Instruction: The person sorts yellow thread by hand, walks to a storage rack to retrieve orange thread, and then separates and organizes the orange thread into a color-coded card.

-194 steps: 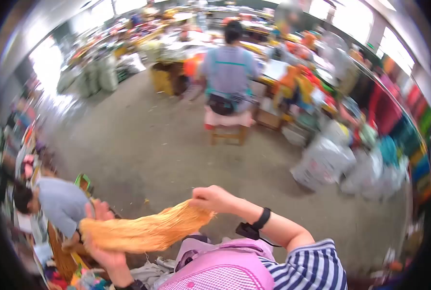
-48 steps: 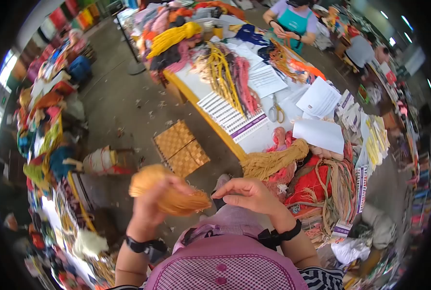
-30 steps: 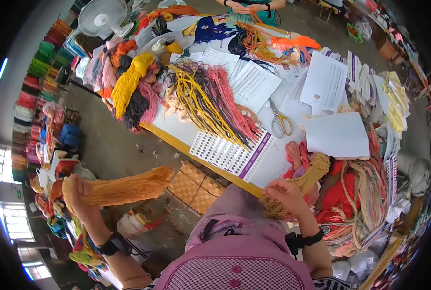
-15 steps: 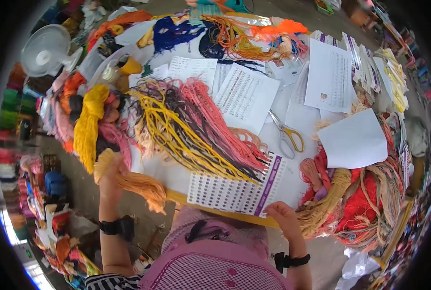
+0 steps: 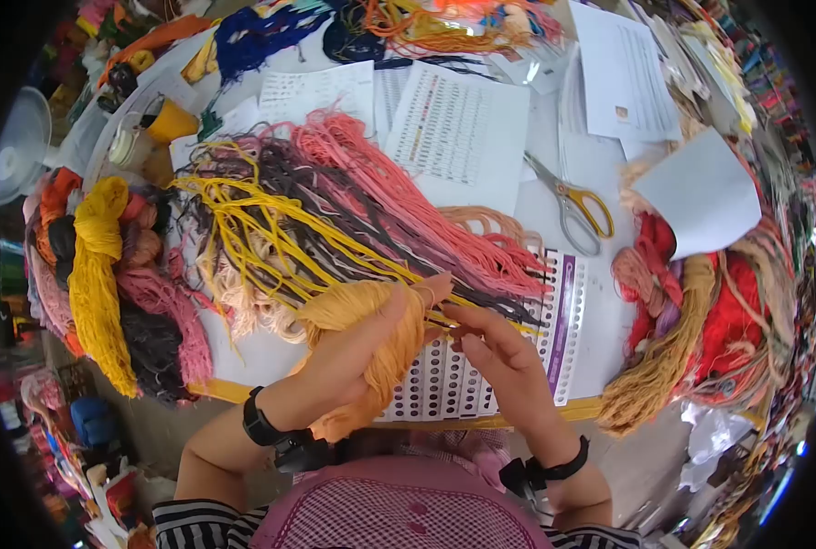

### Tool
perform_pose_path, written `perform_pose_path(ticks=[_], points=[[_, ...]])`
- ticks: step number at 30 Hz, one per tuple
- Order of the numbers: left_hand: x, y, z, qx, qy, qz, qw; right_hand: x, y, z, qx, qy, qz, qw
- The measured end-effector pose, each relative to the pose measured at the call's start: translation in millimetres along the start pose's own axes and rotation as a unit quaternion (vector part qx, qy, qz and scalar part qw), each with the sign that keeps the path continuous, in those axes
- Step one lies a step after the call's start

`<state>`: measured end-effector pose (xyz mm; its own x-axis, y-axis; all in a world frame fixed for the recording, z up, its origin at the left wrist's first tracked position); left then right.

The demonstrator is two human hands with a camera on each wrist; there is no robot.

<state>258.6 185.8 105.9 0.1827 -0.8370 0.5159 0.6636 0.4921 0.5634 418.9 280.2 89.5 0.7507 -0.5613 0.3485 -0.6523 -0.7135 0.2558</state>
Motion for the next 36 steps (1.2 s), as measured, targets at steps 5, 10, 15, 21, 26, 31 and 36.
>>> perform_pose_path(ticks=[5,10,15,21,26,31,36], points=[[7.6,2.9,-24.4,-0.02,0.022,-0.115,0.993,7.8,-2.0,14.8,-0.002,-0.095,-0.01,0.995],[39.2,-11.8,-51.7,-0.169,0.115,-0.149,0.968,35.4,6.2,44.5,0.042,-0.117,-0.039,0.991],[89.7,-38.2,-81.5,-0.163,0.145,-0.058,0.974,87.0,33.2,69.7,-0.017,-0.131,-0.028,0.991],[140.1,-45.9,-117.0,-0.209,0.222,-0.04,0.951,128.4,62.8,94.7,0.059,-0.196,-0.018,0.979],[168.6,-56.6,-116.8,-0.211,0.269,-0.069,0.937,138.6,78.8,102.9,0.074,-0.217,-0.001,0.973],[174.9,-64.3,-119.8,-0.128,0.225,-0.044,0.965,137.6,85.2,105.2,0.11,-0.268,0.0,0.957],[175.1,-67.6,-120.8,-0.124,0.243,-0.044,0.961,139.7,89.5,102.1,0.081,-0.251,0.0,0.965]])
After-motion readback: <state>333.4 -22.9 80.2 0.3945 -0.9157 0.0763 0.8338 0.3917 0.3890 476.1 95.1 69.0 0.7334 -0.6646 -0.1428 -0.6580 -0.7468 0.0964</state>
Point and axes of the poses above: each hand's wrist, its own x-axis away from the middle knuckle, its own y-axis out of the palm, z = x × y, the point moved 1 cm from there along -x, towards the middle knuckle, and after that the axes turned 4 degrees about z, right-handed, at the moved point
